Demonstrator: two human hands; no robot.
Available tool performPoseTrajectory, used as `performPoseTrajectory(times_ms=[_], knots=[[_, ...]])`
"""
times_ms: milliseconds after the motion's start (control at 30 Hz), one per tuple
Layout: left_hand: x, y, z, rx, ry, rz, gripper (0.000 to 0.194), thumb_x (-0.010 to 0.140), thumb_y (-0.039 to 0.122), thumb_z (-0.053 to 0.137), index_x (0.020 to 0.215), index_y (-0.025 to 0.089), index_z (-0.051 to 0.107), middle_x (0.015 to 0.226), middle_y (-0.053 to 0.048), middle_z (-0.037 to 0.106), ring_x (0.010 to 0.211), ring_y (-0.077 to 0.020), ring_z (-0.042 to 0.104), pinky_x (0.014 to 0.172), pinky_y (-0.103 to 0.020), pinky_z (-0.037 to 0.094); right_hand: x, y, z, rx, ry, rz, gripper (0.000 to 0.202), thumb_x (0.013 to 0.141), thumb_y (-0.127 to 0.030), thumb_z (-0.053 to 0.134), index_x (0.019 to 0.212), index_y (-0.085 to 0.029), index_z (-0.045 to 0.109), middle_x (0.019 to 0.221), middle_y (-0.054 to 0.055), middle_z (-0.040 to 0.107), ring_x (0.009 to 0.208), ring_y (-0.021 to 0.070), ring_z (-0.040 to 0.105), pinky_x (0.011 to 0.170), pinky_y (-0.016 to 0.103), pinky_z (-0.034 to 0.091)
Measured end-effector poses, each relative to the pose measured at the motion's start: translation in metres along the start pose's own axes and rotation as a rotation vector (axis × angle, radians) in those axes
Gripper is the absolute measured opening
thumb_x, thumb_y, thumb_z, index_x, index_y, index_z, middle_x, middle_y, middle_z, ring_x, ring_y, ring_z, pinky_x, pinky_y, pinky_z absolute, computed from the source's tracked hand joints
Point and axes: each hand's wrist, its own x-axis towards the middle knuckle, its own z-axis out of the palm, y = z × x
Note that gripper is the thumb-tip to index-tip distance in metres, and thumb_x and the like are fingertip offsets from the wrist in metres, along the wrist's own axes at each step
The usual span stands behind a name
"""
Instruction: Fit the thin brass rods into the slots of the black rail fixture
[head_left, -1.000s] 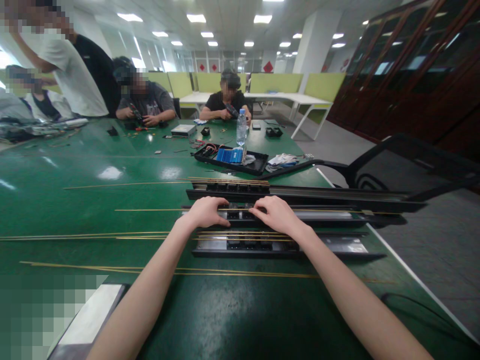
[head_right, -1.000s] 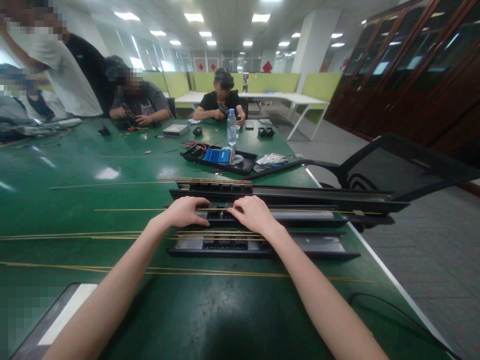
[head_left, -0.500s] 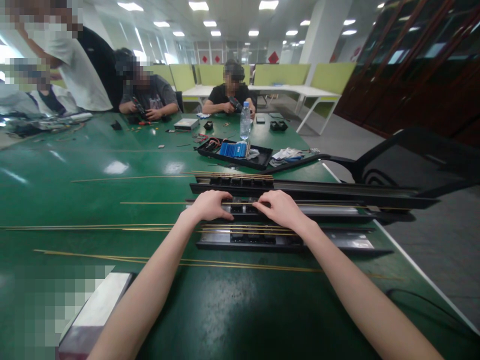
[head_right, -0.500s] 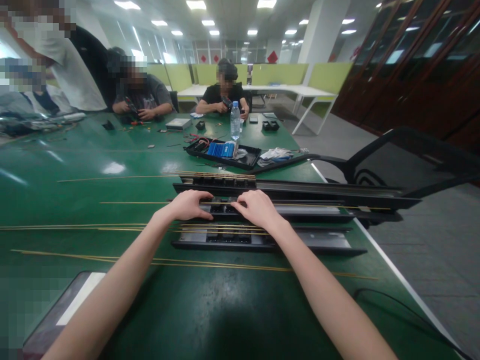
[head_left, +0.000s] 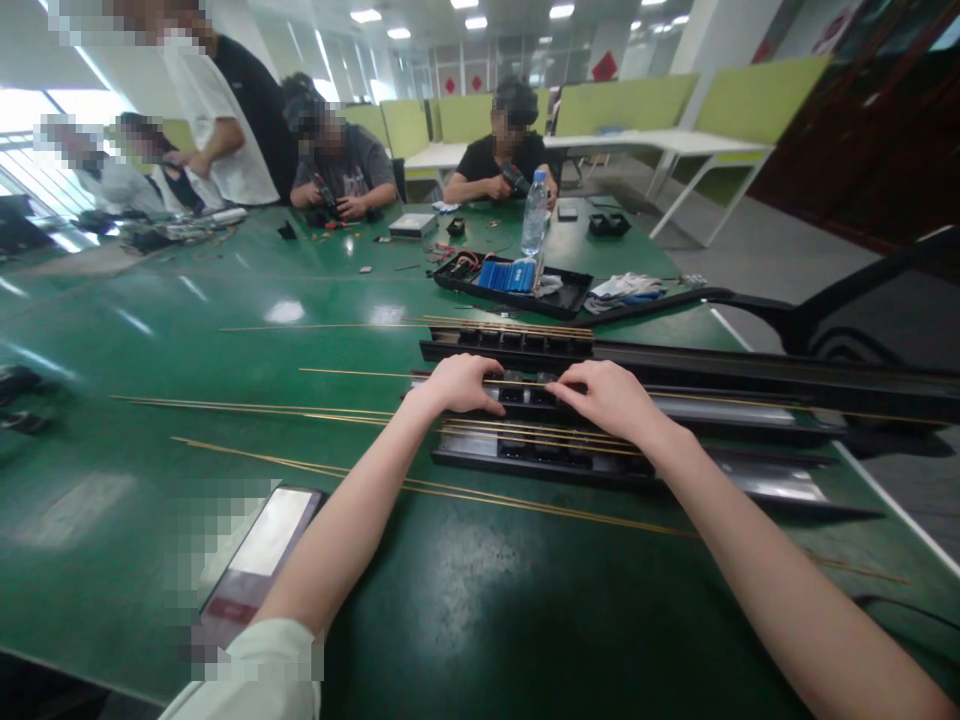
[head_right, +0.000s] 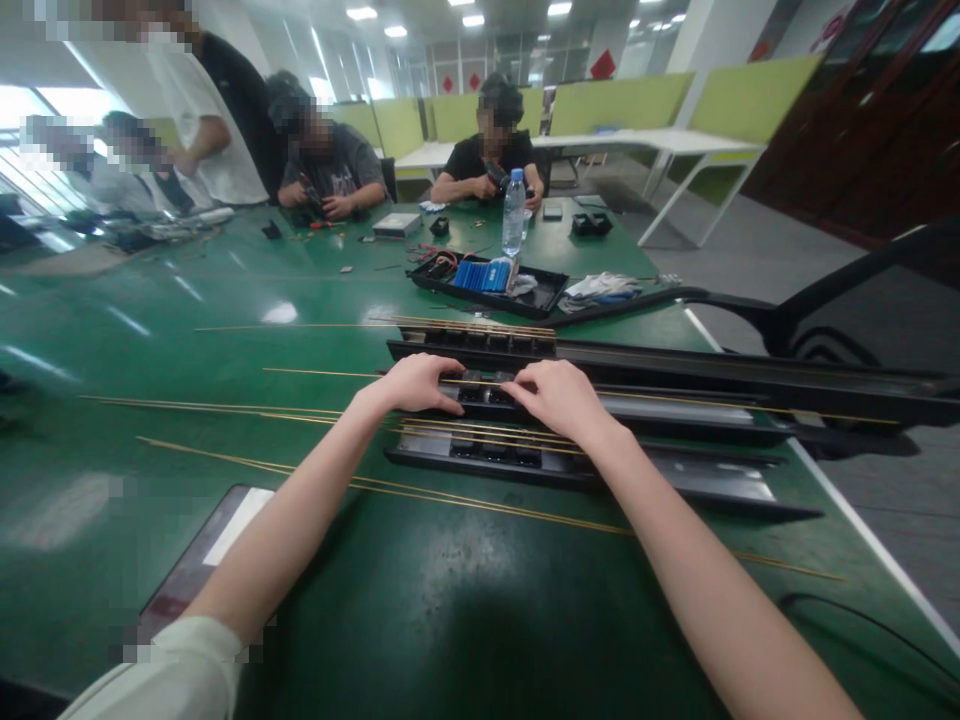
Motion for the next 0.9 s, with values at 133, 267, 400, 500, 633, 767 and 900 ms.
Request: performPoseTrajectory(times_ms=[133, 267, 400, 500, 633, 767, 900], knots=[[-0.0021, 0.0018, 0.0013, 0.021, 0.007, -0.021, 0.074, 0.065, 0.065, 0.072, 0.129, 0.029, 0.063, 0.125, -0.005, 0.07, 0.113, -0.0318, 0.064, 0.095, -0.039, 0.05, -0.0003, -0.001, -0.0006, 0.03, -0.005, 0.018, 0.042, 0.096, -0.051, 0.048, 0.086, -0.023, 0.077, 0.09, 0.006, 0.077, 0.084, 0.025, 0.067, 0.07, 0.034, 0.043], [-0.0051, 0.0017, 0.0023, 0.027, 0.005, -0.015, 0.075, 0.066, 0.068, 0.07, 0.131, 0.03, 0.061, 0.125, -0.004, 0.069, 0.114, -0.0314, 0.063, 0.096, -0.038, 0.049, -0.0003, -0.0015, -0.0013, 0.045, -0.007, 0.032, 0.042, 0.095, -0.052, 0.048, 0.086, -0.024, 0.078, 0.09, 0.006, 0.077, 0.084, 0.0252, 0.067, 0.069, 0.034, 0.043], [-0.0063, 0.0018, 0.0025, 0.019, 0.012, -0.01, 0.077, 0.067, 0.068, 0.069, 0.131, 0.028, 0.061, 0.127, -0.006, 0.069, 0.114, -0.0325, 0.063, 0.097, -0.039, 0.048, -0.001, -0.0013, -0.0019, 0.035, -0.006, 0.019, 0.042, 0.096, -0.051, 0.047, 0.088, -0.024, 0.078, 0.091, 0.006, 0.077, 0.085, 0.0255, 0.067, 0.07, 0.034, 0.043], [-0.0051, 0.0032, 0.0011, 0.034, 0.004, -0.006, 0.077, 0.066, 0.068, 0.069, 0.131, 0.027, 0.061, 0.126, -0.006, 0.069, 0.114, -0.0324, 0.063, 0.096, -0.039, 0.049, -0.0019, -0.002, -0.0029, 0.033, 0.003, 0.021, 0.042, 0.096, -0.05, 0.047, 0.088, -0.023, 0.078, 0.091, 0.006, 0.077, 0.085, 0.0249, 0.067, 0.071, 0.033, 0.043], [-0.0028, 0.0049, -0.0009, 0.06, -0.011, -0.011, 0.077, 0.065, 0.069, 0.07, 0.13, 0.027, 0.062, 0.124, -0.006, 0.07, 0.112, -0.0308, 0.065, 0.095, -0.037, 0.05, -0.0033, -0.0032, -0.0049, 0.005, -0.003, 0.025, 0.041, 0.096, -0.05, 0.048, 0.089, -0.023, 0.077, 0.089, 0.005, 0.077, 0.083, 0.0228, 0.067, 0.071, 0.031, 0.043], [-0.0021, 0.0051, -0.0008, 0.079, 0.004, 0.0, 0.076, 0.065, 0.069, 0.07, 0.128, 0.027, 0.063, 0.121, -0.006, 0.071, 0.11, -0.0313, 0.066, 0.092, -0.038, 0.051, -0.004, -0.0021, -0.0056, 0.003, -0.009, 0.022, 0.041, 0.097, -0.051, 0.047, 0.09, -0.024, 0.077, 0.09, 0.005, 0.077, 0.084, 0.022, 0.068, 0.072, 0.03, 0.044], [-0.0025, 0.0053, -0.0006, 0.085, 0.01, 0.001, 0.075, 0.065, 0.068, 0.07, 0.127, 0.028, 0.063, 0.122, -0.006, 0.071, 0.11, -0.0314, 0.066, 0.092, -0.038, 0.051, -0.0035, 0.0003, -0.0053, 0.005, -0.011, 0.01, 0.041, 0.097, -0.05, 0.047, 0.089, -0.024, 0.078, 0.09, 0.004, 0.077, 0.085, 0.0223, 0.068, 0.073, 0.03, 0.044]])
